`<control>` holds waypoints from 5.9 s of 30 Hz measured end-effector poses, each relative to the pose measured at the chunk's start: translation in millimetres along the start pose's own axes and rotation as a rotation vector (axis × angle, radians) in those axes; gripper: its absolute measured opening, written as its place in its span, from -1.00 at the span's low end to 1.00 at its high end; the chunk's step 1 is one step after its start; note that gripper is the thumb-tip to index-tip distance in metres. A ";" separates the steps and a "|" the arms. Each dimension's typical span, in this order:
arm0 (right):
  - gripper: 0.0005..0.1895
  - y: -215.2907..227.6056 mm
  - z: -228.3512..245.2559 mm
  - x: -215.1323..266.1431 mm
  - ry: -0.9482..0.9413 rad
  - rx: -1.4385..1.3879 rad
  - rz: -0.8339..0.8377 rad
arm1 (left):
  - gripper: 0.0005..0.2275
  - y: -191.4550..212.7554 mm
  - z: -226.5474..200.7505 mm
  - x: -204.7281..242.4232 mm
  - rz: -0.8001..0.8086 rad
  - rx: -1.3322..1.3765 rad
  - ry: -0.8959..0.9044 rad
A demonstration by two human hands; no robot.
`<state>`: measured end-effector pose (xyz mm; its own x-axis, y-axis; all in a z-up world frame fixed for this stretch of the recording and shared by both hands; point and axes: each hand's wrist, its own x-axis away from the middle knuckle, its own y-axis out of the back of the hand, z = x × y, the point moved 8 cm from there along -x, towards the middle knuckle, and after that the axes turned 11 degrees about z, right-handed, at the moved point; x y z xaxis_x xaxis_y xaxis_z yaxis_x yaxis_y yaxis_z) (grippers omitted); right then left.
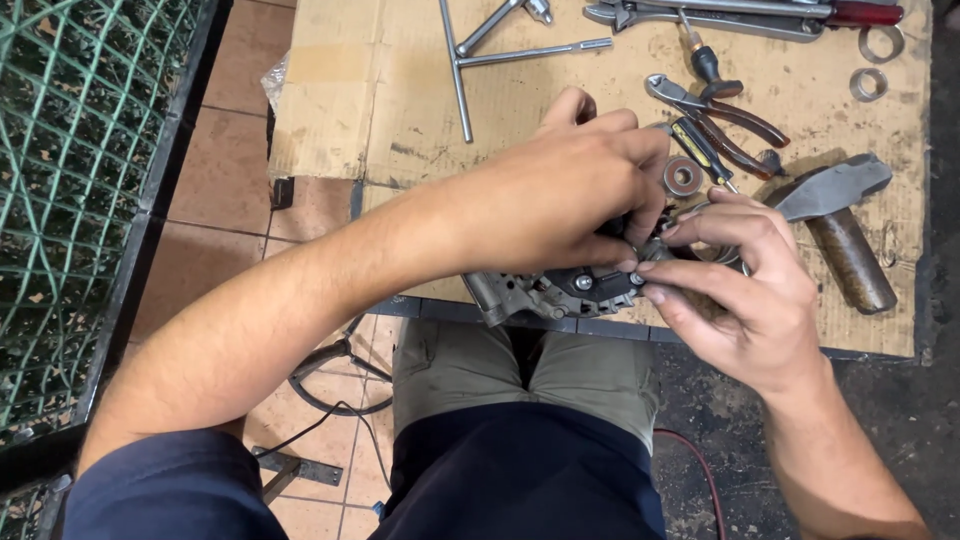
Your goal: The person holds a car alternator on their lap and uses a socket wrench to tighten bolts on the rear housing. They then use a hammer to tap a cylindrical metal part into place on the alternator.
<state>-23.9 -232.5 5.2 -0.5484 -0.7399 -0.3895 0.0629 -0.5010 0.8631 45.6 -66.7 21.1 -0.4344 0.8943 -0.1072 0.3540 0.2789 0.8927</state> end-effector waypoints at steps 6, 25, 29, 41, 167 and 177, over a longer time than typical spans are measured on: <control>-0.79 -0.9 -0.3 0.4 -0.018 0.133 0.000 | -0.94 1.7 -3.5 0.8 0.080 0.164 0.066; -0.60 -6.5 6.2 -8.8 -0.008 0.176 0.009 | -0.86 1.1 -5.1 6.1 0.022 0.075 0.089; -0.67 -4.3 6.2 -14.0 -0.041 0.170 0.035 | -0.85 -1.3 -3.8 5.1 0.053 0.101 0.095; -0.50 -7.7 4.7 -15.7 0.013 0.181 0.043 | -0.83 3.0 -9.3 4.4 0.048 -0.007 0.082; -0.53 10.9 -3.6 -81.1 0.048 0.805 0.854 | -0.18 -82.4 -21.7 115.7 -0.735 0.225 0.270; -0.36 6.6 -12.8 -79.9 -0.057 0.948 1.033 | -0.21 -81.2 -22.4 115.6 -0.726 0.221 0.269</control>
<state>31.0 -182.5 37.9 -0.6345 -0.5529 0.5401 -0.1132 0.7577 0.6427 -51.9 6.2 -54.0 -0.7937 0.3564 -0.4929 0.0506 0.8462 0.5305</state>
